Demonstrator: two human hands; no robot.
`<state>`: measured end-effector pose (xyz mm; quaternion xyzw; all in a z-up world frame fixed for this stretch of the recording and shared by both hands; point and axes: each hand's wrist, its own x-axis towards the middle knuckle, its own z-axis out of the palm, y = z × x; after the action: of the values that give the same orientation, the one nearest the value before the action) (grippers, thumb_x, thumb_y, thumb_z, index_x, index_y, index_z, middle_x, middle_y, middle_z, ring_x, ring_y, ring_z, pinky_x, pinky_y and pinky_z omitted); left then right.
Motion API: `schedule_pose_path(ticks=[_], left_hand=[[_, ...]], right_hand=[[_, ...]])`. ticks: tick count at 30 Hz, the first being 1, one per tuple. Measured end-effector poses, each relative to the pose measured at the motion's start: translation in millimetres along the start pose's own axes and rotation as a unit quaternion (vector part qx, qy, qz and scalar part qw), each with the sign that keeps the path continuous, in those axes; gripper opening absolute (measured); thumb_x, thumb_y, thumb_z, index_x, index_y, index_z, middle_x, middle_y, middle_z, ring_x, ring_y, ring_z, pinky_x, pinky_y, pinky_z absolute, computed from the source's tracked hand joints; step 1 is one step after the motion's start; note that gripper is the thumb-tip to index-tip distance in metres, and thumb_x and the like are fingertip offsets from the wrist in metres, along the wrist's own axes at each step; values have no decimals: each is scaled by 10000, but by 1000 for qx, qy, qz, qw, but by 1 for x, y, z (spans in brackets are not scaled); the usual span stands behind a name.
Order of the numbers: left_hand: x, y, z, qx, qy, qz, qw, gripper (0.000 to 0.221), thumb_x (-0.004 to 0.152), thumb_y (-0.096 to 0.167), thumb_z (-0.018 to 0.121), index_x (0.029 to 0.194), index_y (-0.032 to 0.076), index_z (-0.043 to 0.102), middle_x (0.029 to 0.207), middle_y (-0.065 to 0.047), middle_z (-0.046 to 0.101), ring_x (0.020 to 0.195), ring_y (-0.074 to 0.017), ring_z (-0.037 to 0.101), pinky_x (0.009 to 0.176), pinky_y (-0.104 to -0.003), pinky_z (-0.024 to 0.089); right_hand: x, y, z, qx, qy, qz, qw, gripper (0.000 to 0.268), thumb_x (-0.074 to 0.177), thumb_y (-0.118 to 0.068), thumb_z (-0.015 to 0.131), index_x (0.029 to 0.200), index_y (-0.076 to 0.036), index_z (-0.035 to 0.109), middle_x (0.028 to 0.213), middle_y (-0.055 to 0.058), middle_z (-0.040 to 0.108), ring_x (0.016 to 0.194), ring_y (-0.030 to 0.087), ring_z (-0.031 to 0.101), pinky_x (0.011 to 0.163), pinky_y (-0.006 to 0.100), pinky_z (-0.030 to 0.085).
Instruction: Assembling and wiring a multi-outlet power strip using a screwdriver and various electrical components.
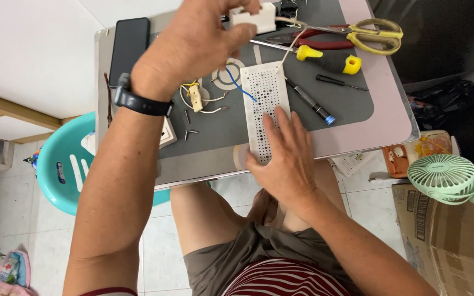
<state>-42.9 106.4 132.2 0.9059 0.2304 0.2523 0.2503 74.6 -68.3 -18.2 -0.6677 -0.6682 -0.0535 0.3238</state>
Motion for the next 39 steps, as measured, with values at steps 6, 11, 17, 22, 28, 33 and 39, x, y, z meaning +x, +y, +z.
schedule_pose_path(ticks=[6, 11, 17, 22, 28, 33, 39], left_hand=[[5, 11, 14, -58, -12, -84, 995, 164, 927, 108, 572, 1087, 110, 539, 1043, -37, 584, 494, -105, 629, 352, -227, 524], [9, 10, 36, -26, 40, -3, 999, 256, 840, 153, 633, 1094, 121, 633, 922, 12, 610, 630, -95, 537, 628, -250, 457], [0, 7, 43, 30, 49, 20, 998, 140, 760, 197, 653, 882, 143, 612, 740, 35, 560, 661, -153, 478, 589, -317, 365], [-18, -14, 39, 32, 54, 65, 996, 449, 773, 201, 699, 1172, 6, 637, 1067, -143, 653, 941, -265, 636, 810, -347, 478], [-42, -52, 61, 13, -6, -189, 982, 371, 853, 161, 669, 613, 143, 387, 580, 45, 350, 597, -120, 285, 551, -294, 281], [-30, -63, 67, -18, 89, -98, 991, 398, 955, 113, 603, 594, 110, 436, 510, 38, 418, 522, -94, 341, 494, -304, 300], [-24, -84, 78, 114, 101, -5, 988, 252, 901, 75, 589, 667, 70, 496, 544, -63, 432, 521, -254, 332, 509, -389, 321]], right_hand=[[63, 10, -16, 110, -43, 114, 986, 644, 760, -373, 811, 1294, -89, 587, 759, 22, 641, 748, 240, 629, 666, 439, 471], [113, 6, 3, 281, -97, 110, 948, 324, 806, -226, 662, 1113, -134, 612, 792, 28, 583, 753, 180, 526, 621, 350, 442], [113, 43, 45, 507, 17, 67, 859, 130, 744, 33, 608, 796, -82, 578, 794, 43, 616, 783, 111, 569, 661, 283, 488], [121, 38, 18, 503, 23, 55, 862, 137, 841, -74, 691, 719, -41, 638, 641, 6, 536, 676, 68, 475, 593, 242, 416], [125, 35, 6, 409, 37, 24, 912, 218, 885, -81, 640, 686, -12, 696, 658, 52, 660, 641, 86, 603, 588, 246, 491], [120, 33, -4, 477, 20, 109, 872, 185, 886, -120, 673, 1051, -57, 729, 721, -9, 654, 563, 82, 609, 560, 166, 517], [76, 41, -13, 387, 3, 117, 914, 294, 902, -80, 635, 1187, -18, 670, 771, 34, 661, 620, 74, 562, 589, 219, 512]])
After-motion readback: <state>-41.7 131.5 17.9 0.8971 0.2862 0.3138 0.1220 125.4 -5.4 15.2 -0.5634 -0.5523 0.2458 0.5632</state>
